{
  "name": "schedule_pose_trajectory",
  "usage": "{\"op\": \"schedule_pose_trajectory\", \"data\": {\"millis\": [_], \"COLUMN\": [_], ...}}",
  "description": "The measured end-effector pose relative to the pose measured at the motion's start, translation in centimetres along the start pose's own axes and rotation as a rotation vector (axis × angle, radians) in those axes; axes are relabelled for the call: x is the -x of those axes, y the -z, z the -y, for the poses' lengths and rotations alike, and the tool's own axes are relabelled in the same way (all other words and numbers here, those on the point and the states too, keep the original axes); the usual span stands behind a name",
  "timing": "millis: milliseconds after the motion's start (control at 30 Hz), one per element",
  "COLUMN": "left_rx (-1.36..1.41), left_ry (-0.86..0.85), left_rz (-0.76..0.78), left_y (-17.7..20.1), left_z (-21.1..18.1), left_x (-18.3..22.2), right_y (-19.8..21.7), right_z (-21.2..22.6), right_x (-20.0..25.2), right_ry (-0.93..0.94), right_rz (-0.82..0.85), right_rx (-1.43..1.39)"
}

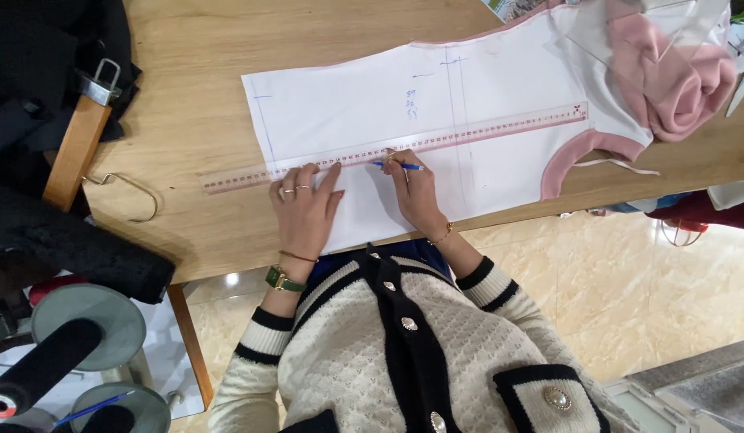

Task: Measuring and drawing lines on a paper pattern for a garment using a ruler and a pen.

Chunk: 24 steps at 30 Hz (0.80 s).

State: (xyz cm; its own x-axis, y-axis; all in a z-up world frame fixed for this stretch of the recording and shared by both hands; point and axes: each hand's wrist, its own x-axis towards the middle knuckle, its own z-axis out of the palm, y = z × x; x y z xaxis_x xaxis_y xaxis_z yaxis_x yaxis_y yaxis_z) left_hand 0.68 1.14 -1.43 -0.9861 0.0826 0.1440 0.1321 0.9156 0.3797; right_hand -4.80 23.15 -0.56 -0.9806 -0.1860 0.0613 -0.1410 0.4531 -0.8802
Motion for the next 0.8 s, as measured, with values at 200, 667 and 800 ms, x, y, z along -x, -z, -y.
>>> {"op": "schedule_pose_trajectory", "data": {"millis": [200, 667, 800], "left_rx": [-0.043, -0.083, -0.078], "left_ry": [-0.049, -0.102, -0.107], "left_rz": [0.025, 0.021, 0.030], "left_y": [-0.1, -1.1, -1.1], "left_z": [-2.0, -1.4, -1.3], "left_x": [1.0, 1.2, 1.2], "right_y": [-0.2, -0.2, -0.3], "right_z": [1.2, 0.4, 1.2], "right_x": [-0.4, 0.0, 0.0], "right_ry": [0.039, 0.009, -0.010], "right_rz": [-0.028, -0.056, -0.050], "right_rx": [0.053, 0.029, 0.042]}}
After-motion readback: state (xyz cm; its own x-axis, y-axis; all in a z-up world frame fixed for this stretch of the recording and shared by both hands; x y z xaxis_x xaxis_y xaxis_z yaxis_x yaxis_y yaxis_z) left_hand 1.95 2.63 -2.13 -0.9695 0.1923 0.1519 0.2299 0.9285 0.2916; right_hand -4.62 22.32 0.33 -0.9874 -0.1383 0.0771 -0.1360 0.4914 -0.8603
